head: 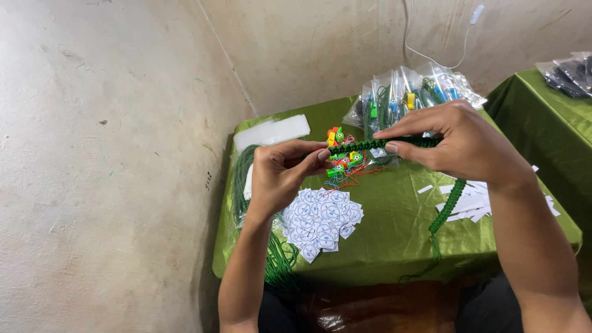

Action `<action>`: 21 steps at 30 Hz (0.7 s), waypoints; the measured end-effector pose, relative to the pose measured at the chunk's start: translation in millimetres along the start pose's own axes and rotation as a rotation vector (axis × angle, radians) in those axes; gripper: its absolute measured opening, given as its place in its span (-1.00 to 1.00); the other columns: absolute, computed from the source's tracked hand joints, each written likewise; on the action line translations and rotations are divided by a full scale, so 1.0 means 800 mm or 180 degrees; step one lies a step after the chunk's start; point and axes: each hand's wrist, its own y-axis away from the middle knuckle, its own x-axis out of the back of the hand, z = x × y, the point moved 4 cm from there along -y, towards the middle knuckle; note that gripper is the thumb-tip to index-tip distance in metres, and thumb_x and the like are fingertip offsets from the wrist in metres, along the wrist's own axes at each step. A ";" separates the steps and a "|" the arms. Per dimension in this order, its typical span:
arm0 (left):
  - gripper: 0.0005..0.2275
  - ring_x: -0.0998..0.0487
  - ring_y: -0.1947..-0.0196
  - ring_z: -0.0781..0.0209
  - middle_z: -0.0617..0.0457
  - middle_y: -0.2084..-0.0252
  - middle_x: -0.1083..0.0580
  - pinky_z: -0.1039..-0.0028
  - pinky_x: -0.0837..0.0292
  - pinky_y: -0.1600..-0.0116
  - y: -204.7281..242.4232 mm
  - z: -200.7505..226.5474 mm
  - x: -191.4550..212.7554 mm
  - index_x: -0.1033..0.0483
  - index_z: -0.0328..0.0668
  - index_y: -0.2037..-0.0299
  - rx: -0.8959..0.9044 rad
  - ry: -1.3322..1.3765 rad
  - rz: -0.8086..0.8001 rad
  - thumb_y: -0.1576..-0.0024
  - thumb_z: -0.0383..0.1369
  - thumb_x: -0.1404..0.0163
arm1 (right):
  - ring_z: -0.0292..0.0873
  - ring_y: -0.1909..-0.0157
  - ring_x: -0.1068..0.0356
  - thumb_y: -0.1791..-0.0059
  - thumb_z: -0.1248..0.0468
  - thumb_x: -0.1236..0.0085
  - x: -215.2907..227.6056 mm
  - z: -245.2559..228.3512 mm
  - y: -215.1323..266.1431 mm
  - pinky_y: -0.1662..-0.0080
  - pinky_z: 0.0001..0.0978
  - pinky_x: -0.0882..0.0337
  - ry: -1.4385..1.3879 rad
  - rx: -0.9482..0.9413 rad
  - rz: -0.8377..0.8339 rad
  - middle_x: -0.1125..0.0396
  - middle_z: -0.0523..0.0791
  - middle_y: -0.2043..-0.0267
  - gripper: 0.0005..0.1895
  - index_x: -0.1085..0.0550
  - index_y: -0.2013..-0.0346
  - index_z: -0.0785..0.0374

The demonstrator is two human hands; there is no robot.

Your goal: The person places a green braided cord and a small blue plastic clip into a clear plastic bag, then seals it. They then pick up another green braided cord, inspect it, and handle a small yellow plastic clip with a pink string attached.

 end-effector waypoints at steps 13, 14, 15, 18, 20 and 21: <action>-0.87 -0.73 0.35 0.04 -0.18 0.36 -0.61 0.47 -0.77 0.20 0.000 -0.013 0.005 -0.62 -0.46 0.25 -0.0451 0.0359 0.0952 -0.13 -0.47 -0.18 | -0.30 0.12 -0.57 0.11 0.32 -0.34 0.000 -0.011 0.000 -0.02 -0.51 -0.48 -0.0229 0.0156 0.0151 -0.60 -0.12 0.17 -0.76 -0.67 0.14 0.19; -0.89 -0.73 0.33 0.02 -0.18 0.33 -0.61 0.47 -0.77 0.18 0.000 -0.013 0.003 -0.61 -0.47 0.25 -0.0590 0.0427 0.0970 -0.15 -0.50 -0.17 | -0.29 0.12 -0.57 0.10 0.35 -0.34 0.001 -0.014 0.002 -0.03 -0.51 -0.49 -0.0252 0.0214 0.0220 -0.59 -0.10 0.18 -0.77 -0.66 0.14 0.21; -0.89 -0.73 0.33 0.02 -0.18 0.33 -0.61 0.47 -0.77 0.18 0.001 -0.016 0.004 -0.61 -0.47 0.25 -0.0588 0.0431 0.0971 -0.15 -0.50 -0.17 | -0.29 0.12 -0.57 0.10 0.35 -0.34 0.002 -0.013 0.002 -0.03 -0.51 -0.49 -0.0250 0.0212 0.0217 -0.59 -0.10 0.18 -0.77 -0.66 0.14 0.21; -0.89 -0.70 0.41 0.07 -0.15 0.36 -0.58 0.51 -0.72 0.29 0.004 -0.026 0.003 -0.58 -0.41 0.22 -0.0699 0.0765 0.0762 -0.19 -0.46 -0.15 | -0.26 0.20 -0.53 0.10 0.42 -0.32 0.007 -0.011 0.002 0.05 -0.49 -0.52 -0.0540 0.0476 0.0290 -0.57 -0.06 0.20 -0.77 -0.63 0.14 0.31; -0.62 -0.70 0.22 0.05 -0.24 0.14 -0.58 0.40 -0.79 0.13 0.006 -0.037 -0.002 -0.51 -0.41 -0.03 -0.0810 0.1058 0.0380 0.00 -0.61 -0.28 | -0.23 0.21 -0.52 0.08 0.45 -0.31 0.009 -0.005 0.003 0.08 -0.49 -0.49 -0.0630 0.0494 0.0413 -0.56 -0.04 0.23 -0.79 -0.62 0.15 0.34; -0.62 -0.70 0.22 0.05 -0.24 0.14 -0.58 0.40 -0.79 0.13 0.008 -0.028 -0.005 -0.51 -0.41 -0.03 -0.0816 0.1053 0.0379 0.00 -0.61 -0.28 | -0.23 0.21 -0.52 0.08 0.45 -0.31 0.008 -0.006 0.002 0.08 -0.49 -0.49 -0.0630 0.0501 0.0418 -0.56 -0.04 0.23 -0.79 -0.62 0.15 0.34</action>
